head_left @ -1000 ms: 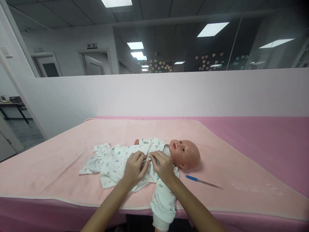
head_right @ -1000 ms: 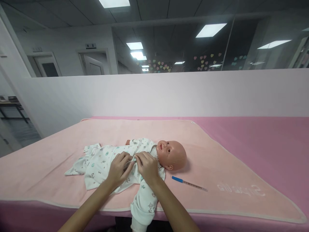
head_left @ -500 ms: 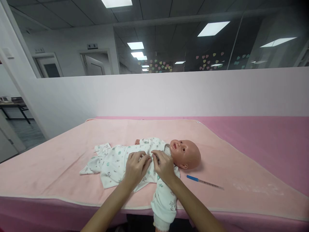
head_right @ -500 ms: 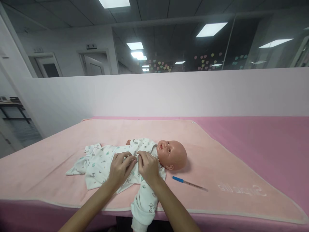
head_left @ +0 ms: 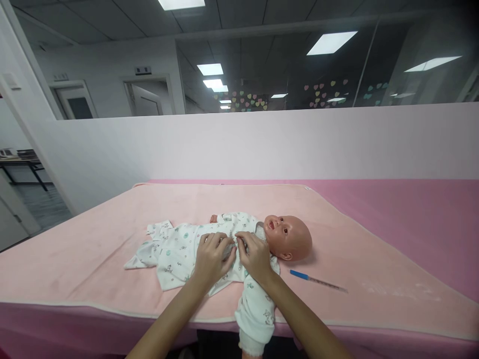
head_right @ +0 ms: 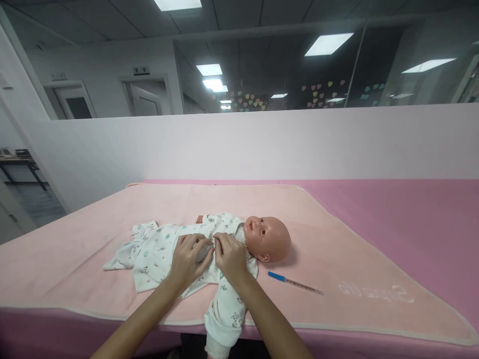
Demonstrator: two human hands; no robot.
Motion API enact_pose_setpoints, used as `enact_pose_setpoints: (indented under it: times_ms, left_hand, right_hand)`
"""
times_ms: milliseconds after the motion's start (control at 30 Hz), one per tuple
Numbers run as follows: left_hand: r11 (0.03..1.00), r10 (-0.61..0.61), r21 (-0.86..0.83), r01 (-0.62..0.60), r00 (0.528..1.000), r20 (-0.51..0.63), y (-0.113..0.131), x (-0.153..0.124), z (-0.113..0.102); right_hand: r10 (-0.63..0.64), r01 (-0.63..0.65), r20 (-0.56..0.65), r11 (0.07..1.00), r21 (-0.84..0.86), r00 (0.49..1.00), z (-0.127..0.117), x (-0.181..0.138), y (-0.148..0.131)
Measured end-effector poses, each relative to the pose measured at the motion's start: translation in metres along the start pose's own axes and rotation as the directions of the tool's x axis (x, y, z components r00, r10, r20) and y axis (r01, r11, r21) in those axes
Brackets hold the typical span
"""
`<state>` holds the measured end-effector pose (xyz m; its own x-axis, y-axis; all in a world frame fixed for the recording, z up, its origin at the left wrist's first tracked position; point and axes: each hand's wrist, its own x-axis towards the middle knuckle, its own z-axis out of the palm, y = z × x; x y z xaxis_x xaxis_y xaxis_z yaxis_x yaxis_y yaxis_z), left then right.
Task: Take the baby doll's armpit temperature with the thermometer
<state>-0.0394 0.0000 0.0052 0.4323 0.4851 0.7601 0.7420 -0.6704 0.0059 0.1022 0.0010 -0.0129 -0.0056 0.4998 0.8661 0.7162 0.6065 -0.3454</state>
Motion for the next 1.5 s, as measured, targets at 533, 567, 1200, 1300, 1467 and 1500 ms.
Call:
enact_pose_setpoints:
  times_ms: [533,567,1200,1300,1467,1500]
  left_hand:
    - [0.987,-0.002,-0.16,0.015,0.997,0.082,0.0,-0.001,-0.004]
    - [0.985,-0.031,-0.167,0.042,0.997,0.068,-0.002,-0.003,-0.005]
    - [0.891,-0.338,-0.311,0.332,0.94,0.034,-0.018,-0.024,-0.016]
    - [0.851,-0.409,-0.377,0.365,0.912,-0.039,-0.019,-0.024,-0.014]
    - [0.823,-0.457,-0.418,0.385,0.885,-0.085,-0.019,-0.024,-0.015]
    - [0.824,-0.452,-0.419,0.382,0.888,-0.08,-0.019,-0.024,-0.015]
  right_hand:
    - [-0.014,0.014,0.005,0.999,0.048,1.0,-0.002,-0.001,0.001]
    - [-0.019,0.019,0.0,0.998,0.061,1.0,-0.002,-0.001,0.001]
    - [-0.392,0.41,0.244,0.912,-0.023,0.887,0.011,0.013,-0.025]
    - [-0.325,0.354,0.294,0.934,-0.049,0.899,0.016,0.016,-0.028]
    - [-0.321,0.332,0.3,0.943,0.016,0.898,0.015,0.01,-0.027]
    - [-0.326,0.333,0.297,0.942,0.03,0.897,0.015,0.008,-0.026]
